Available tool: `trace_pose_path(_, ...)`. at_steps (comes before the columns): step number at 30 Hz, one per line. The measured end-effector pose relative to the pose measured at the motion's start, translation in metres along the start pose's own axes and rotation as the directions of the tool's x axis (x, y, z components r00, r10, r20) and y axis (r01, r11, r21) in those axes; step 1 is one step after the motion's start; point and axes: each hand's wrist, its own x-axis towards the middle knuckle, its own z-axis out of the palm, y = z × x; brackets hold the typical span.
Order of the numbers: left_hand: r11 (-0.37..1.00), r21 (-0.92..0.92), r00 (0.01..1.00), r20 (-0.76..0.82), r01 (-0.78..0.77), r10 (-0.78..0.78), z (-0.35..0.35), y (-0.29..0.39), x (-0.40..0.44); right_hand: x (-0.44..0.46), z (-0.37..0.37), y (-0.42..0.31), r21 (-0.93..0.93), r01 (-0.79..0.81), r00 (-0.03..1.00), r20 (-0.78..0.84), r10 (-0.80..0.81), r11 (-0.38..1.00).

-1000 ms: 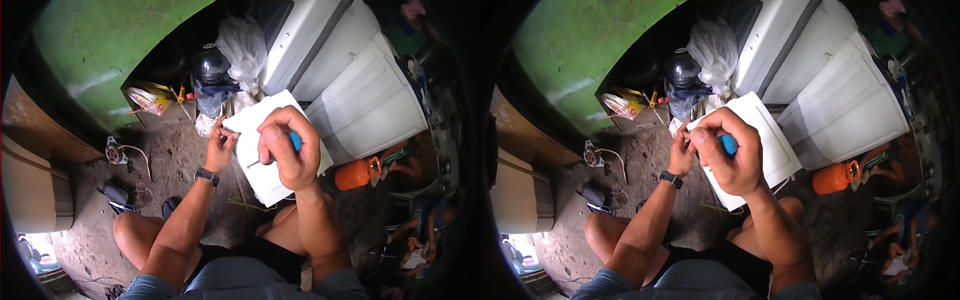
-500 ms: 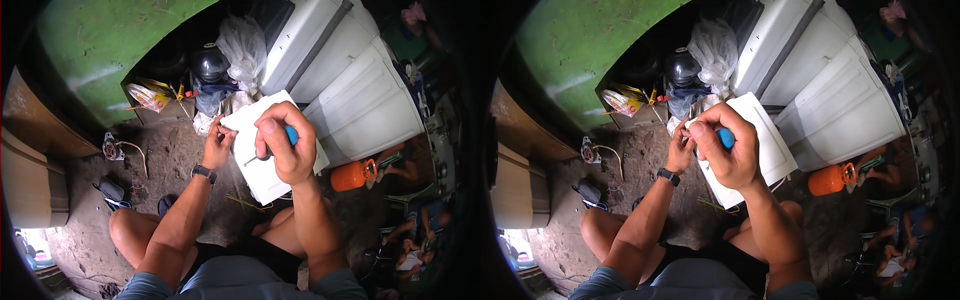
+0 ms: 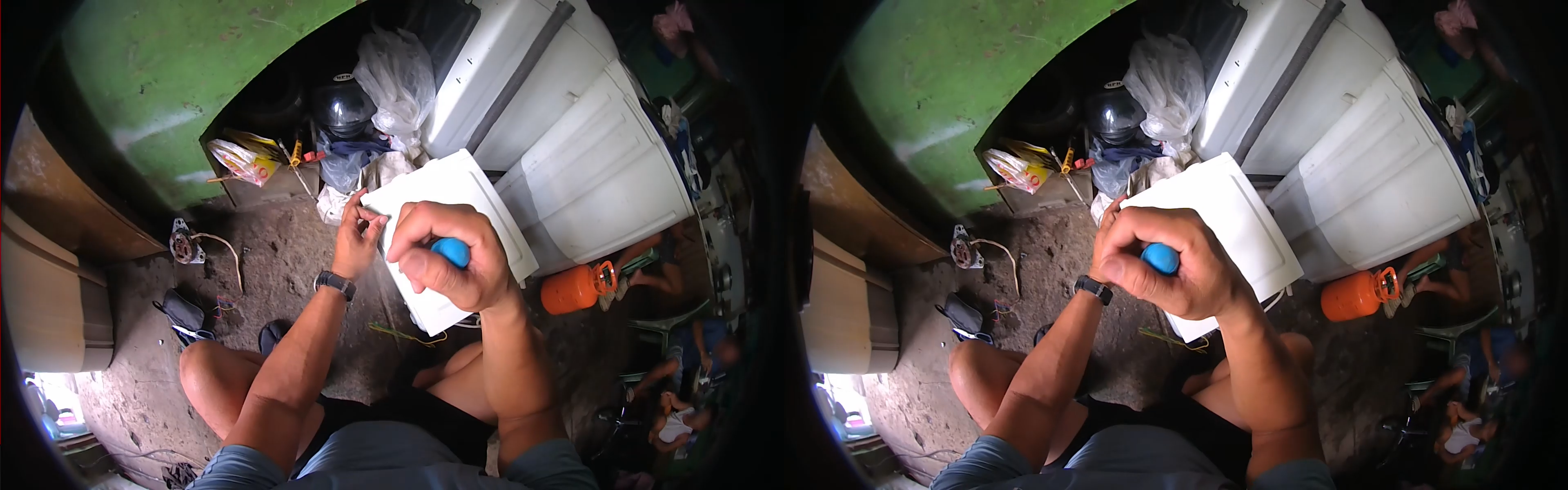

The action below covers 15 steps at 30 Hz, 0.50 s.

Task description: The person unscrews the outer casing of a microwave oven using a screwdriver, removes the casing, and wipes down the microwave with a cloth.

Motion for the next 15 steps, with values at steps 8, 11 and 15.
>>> trace_pose_path(8, 0.87, 0.441, 0.975, 0.091, -0.221, 0.201, 0.003, 0.022, -0.005, -0.008, 0.042, 0.02, -0.55, -0.068, 0.794, -0.535, -0.289, 0.832)
trace_pose_path(11, 0.961, 0.245, 0.991, 0.0, -0.13, 0.134, 0.004, 0.019, -0.007, -0.005, 0.028, 0.029, -0.131, 0.069, 0.942, -0.319, -0.108, 0.989)
trace_pose_path(15, 0.949, 0.248, 0.981, 0.056, -0.196, 0.188, 0.006, 0.024, -0.002, 0.006, 0.021, 0.033, 0.211, -0.005, 0.991, -0.13, 0.033, 0.977)
